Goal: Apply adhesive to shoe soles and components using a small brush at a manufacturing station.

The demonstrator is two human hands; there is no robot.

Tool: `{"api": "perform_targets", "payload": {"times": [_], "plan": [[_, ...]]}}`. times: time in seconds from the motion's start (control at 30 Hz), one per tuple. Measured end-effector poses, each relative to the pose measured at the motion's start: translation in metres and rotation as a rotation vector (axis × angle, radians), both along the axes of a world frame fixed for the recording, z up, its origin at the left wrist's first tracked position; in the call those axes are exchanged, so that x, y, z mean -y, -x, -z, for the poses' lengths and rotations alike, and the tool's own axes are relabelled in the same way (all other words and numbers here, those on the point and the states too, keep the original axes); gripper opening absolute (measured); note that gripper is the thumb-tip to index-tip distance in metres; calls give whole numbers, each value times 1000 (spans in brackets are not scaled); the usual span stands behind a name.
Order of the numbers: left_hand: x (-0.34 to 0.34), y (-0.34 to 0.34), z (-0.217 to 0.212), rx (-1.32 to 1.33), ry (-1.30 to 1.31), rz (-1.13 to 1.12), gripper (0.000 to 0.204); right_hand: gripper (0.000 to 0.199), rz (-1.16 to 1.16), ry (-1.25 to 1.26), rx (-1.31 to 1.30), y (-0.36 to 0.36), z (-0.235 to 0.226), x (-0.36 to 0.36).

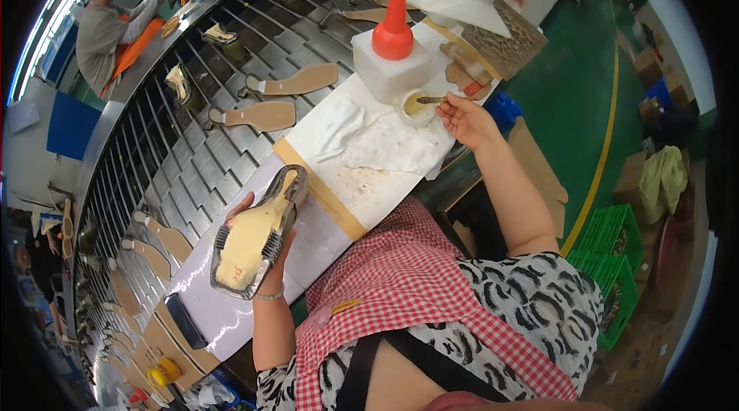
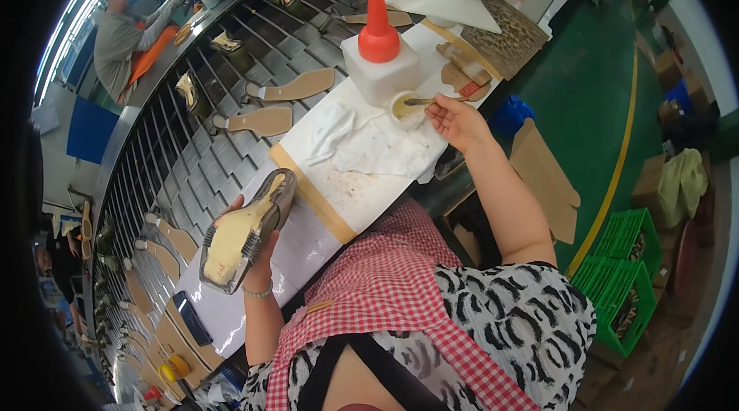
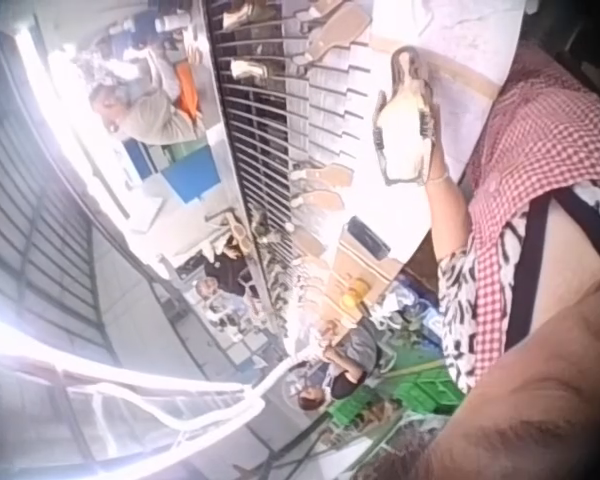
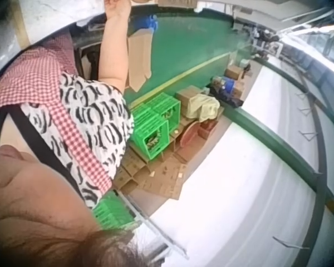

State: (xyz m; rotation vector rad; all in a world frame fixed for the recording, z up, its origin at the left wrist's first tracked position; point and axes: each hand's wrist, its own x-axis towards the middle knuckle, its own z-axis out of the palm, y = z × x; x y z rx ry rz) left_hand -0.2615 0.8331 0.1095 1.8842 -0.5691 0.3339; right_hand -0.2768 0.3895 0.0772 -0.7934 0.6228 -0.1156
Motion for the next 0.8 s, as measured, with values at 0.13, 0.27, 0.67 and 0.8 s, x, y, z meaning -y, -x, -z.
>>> {"api": "perform_targets", "payload": {"times": [0.13, 0.27, 0.67, 0.8], "plan": [[15, 17, -21, -410, 347, 31, 80, 22, 119, -65, -118, -4, 5, -3], [18, 25, -25, -613, 499, 81, 73, 17, 48, -289, 165, 5, 7, 10], [43, 54, 40, 61, 82, 18, 67, 14, -585, 341, 590, 84, -119, -177], [43, 56, 40, 79, 104, -22, 52, 9, -696, 449, 562, 86, -113, -194]]}}
